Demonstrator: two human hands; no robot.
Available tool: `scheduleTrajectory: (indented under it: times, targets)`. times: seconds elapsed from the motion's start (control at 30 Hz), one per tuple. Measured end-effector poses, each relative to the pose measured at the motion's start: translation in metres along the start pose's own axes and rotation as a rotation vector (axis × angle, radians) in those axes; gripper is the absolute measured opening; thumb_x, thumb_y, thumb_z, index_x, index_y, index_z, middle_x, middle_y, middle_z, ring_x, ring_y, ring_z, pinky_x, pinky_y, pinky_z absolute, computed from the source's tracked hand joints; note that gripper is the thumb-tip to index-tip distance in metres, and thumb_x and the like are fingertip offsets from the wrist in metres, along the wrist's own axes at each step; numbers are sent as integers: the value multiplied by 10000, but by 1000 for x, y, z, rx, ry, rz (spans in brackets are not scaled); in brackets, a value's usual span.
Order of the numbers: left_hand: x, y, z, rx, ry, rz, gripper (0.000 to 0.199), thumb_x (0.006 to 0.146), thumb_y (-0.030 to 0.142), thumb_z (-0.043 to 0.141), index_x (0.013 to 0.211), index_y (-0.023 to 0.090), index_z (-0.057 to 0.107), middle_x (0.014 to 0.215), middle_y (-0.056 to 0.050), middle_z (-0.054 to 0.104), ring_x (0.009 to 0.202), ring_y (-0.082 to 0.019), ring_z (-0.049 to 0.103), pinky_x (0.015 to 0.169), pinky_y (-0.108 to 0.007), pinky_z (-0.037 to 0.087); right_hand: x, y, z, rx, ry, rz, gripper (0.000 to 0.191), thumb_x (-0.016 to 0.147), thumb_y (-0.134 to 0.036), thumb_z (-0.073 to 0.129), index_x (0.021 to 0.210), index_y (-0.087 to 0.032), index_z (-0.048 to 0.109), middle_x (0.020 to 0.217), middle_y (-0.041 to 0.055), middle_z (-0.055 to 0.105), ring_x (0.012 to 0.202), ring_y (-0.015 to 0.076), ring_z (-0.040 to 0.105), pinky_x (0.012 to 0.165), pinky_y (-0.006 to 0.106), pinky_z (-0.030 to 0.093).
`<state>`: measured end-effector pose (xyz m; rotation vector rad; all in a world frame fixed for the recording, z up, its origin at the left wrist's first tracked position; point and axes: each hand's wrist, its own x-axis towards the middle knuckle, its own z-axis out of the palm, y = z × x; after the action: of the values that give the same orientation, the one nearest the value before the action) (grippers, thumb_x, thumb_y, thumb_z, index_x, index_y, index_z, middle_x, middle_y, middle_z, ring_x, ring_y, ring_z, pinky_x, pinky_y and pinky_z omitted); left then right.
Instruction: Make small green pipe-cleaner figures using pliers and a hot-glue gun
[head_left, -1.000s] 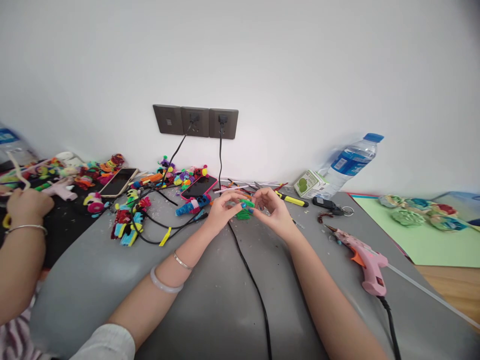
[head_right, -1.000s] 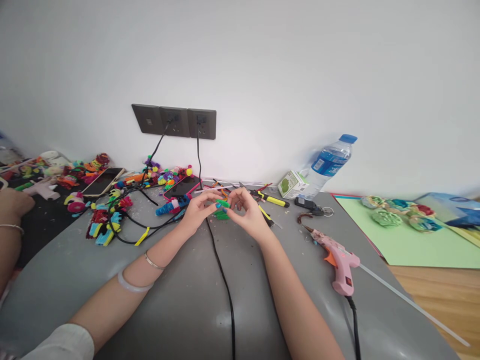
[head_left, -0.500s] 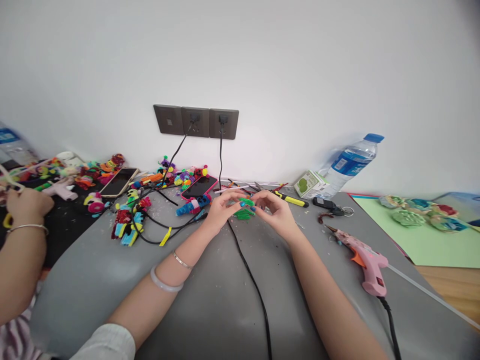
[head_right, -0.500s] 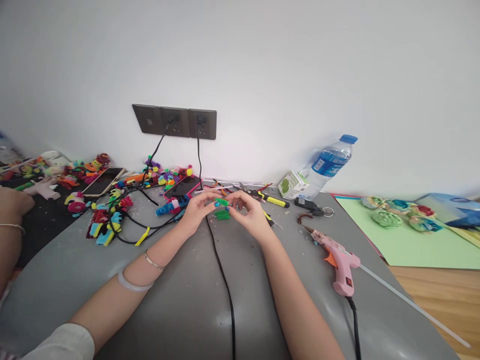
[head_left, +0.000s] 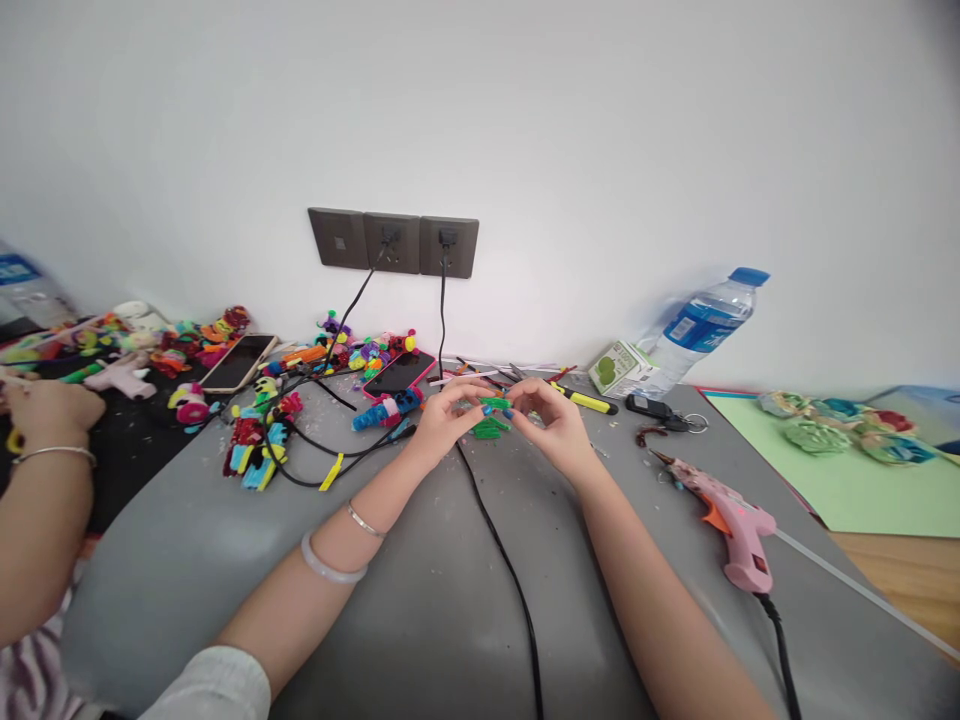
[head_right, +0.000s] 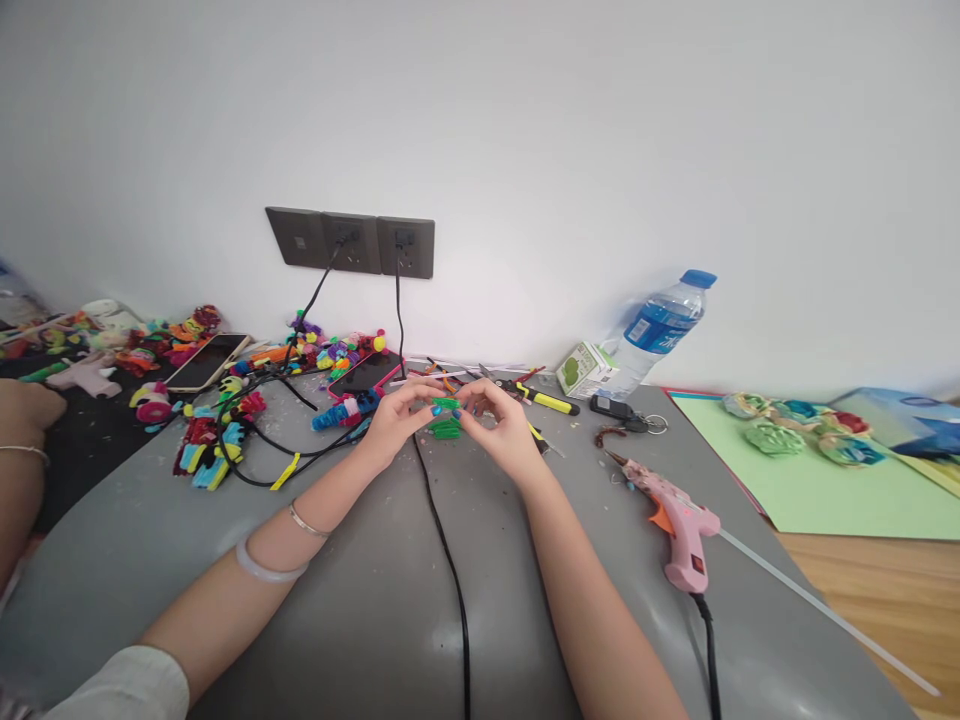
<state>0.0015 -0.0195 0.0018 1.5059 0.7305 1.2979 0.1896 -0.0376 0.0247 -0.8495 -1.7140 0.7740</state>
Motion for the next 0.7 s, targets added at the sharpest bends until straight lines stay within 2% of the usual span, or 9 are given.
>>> scheduleTrajectory:
  times: [0.1, 0.33, 0.47, 0.7]
  targets:
    - [0, 2, 1, 3, 5, -10, 289, 767, 406, 740, 934, 170, 737, 1187, -122, 624, 1094, -246, 582, 851, -325, 516, 0, 0, 0, -18, 3, -1, 167, 883, -406, 641, 926, -246, 616, 888, 42, 609, 788, 194, 559, 726, 341, 479]
    - [1, 3, 2, 10, -4, -27, 321, 760, 423, 737, 943, 161, 714, 1011, -95, 680, 949, -211, 615, 754, -289, 525, 0, 2, -1, -38, -5, -13, 120, 889, -362, 623, 907, -245, 599, 892, 45, 614, 795, 193, 558, 719, 347, 470]
    - [0, 2, 2, 10, -7, -51, 328, 769, 411, 727, 977, 159, 700, 1023, -92, 687, 846, -175, 618, 691, -264, 518, -1, 3, 0, -38, 2, -4, 118, 878, -353, 634, 901, -243, 601, 886, 40, 612, 793, 190, 561, 718, 339, 477]
    - [0, 0, 2, 28, 6, 1, 315, 795, 393, 707, 1005, 161, 668, 1055, -92, 661, 820, -148, 601, 654, -231, 514, -1, 5, 0, -3, -1, -2, 103, 882, -339, 628, 905, -242, 600, 904, 40, 604, 810, 187, 563, 746, 339, 484]
